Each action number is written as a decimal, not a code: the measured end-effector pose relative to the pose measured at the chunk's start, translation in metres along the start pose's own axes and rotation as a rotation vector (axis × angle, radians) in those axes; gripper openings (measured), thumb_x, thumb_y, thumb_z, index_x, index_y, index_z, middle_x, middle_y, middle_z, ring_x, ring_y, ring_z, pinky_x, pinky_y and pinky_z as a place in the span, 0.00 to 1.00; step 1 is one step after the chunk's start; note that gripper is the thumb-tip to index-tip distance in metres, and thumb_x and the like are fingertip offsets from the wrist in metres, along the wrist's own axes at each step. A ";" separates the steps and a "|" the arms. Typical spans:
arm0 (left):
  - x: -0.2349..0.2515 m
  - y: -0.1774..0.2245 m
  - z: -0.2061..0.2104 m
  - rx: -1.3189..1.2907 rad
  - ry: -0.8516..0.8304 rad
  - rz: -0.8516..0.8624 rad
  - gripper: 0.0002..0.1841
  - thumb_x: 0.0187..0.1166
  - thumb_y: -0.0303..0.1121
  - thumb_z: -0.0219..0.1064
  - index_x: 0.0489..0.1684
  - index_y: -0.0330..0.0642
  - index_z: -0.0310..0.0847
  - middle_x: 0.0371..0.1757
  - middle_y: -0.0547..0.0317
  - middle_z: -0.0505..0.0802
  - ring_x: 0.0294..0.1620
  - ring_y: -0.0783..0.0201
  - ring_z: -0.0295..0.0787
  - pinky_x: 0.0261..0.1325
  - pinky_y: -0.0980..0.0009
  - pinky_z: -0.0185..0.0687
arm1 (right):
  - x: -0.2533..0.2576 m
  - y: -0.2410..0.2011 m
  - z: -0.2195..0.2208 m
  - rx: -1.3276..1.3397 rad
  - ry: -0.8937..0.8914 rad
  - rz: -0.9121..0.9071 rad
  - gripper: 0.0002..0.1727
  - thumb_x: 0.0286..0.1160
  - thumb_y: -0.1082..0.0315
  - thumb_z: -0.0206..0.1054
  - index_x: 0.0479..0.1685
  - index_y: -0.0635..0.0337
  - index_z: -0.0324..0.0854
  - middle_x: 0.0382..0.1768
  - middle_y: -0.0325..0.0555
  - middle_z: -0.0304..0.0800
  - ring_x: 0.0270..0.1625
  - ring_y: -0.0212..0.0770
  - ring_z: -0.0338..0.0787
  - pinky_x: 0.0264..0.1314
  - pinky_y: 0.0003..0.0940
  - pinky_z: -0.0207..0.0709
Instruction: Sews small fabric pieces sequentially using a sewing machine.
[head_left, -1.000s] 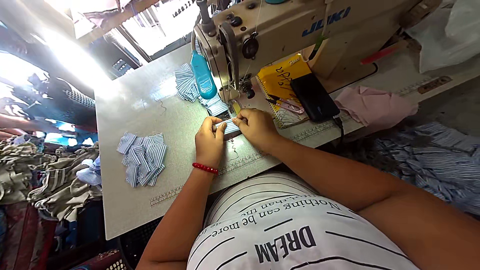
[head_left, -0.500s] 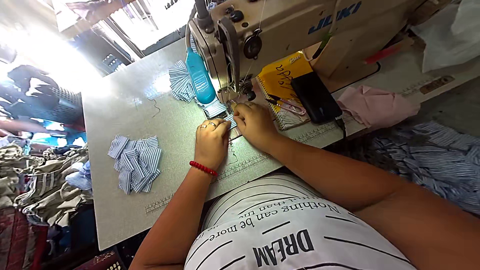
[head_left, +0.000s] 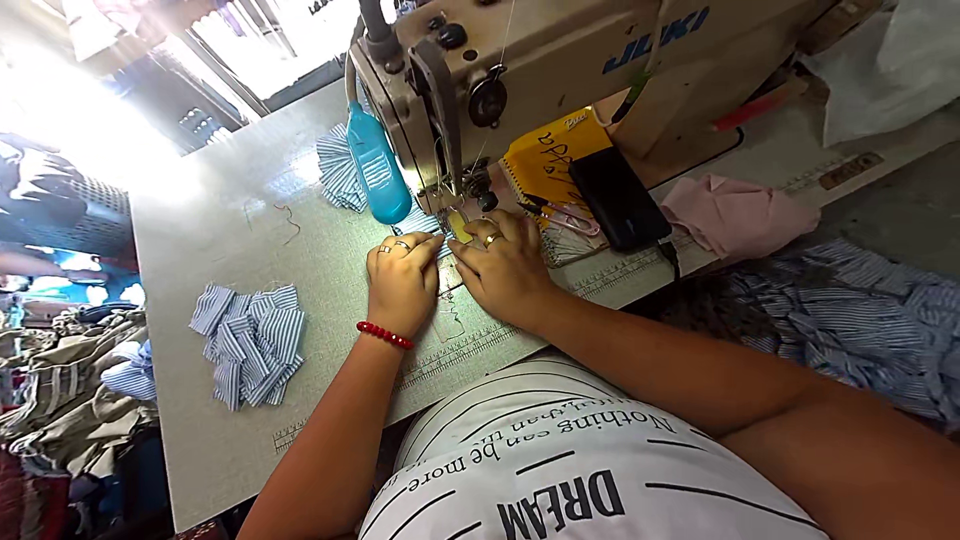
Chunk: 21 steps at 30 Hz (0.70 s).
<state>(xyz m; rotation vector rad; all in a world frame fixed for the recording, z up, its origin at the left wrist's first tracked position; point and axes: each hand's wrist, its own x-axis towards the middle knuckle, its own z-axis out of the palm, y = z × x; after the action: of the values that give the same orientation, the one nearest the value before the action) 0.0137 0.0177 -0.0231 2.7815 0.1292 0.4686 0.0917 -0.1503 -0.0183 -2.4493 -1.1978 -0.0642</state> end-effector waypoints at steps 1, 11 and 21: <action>0.000 0.000 0.000 -0.006 0.003 0.002 0.17 0.83 0.29 0.57 0.60 0.47 0.93 0.61 0.55 0.94 0.64 0.50 0.87 0.67 0.44 0.73 | 0.000 0.000 0.000 -0.002 -0.008 0.001 0.21 0.86 0.54 0.57 0.70 0.42 0.88 0.73 0.49 0.83 0.85 0.62 0.68 0.81 0.76 0.52; 0.002 -0.001 0.000 0.017 -0.016 -0.016 0.19 0.83 0.29 0.56 0.63 0.48 0.92 0.64 0.55 0.93 0.66 0.50 0.85 0.69 0.43 0.70 | -0.001 -0.001 0.002 -0.049 0.020 -0.047 0.20 0.86 0.56 0.56 0.67 0.45 0.89 0.71 0.51 0.85 0.85 0.62 0.70 0.83 0.74 0.52; 0.014 -0.011 0.002 0.015 -0.051 -0.076 0.20 0.85 0.31 0.54 0.64 0.53 0.92 0.65 0.57 0.93 0.70 0.50 0.84 0.70 0.39 0.66 | -0.001 -0.001 0.002 -0.070 -0.004 -0.037 0.22 0.87 0.56 0.53 0.71 0.46 0.86 0.74 0.53 0.82 0.87 0.62 0.67 0.86 0.73 0.47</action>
<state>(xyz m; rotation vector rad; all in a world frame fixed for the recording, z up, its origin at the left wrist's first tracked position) 0.0274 0.0298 -0.0237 2.7890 0.2267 0.3788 0.0895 -0.1496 -0.0201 -2.4888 -1.2628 -0.1139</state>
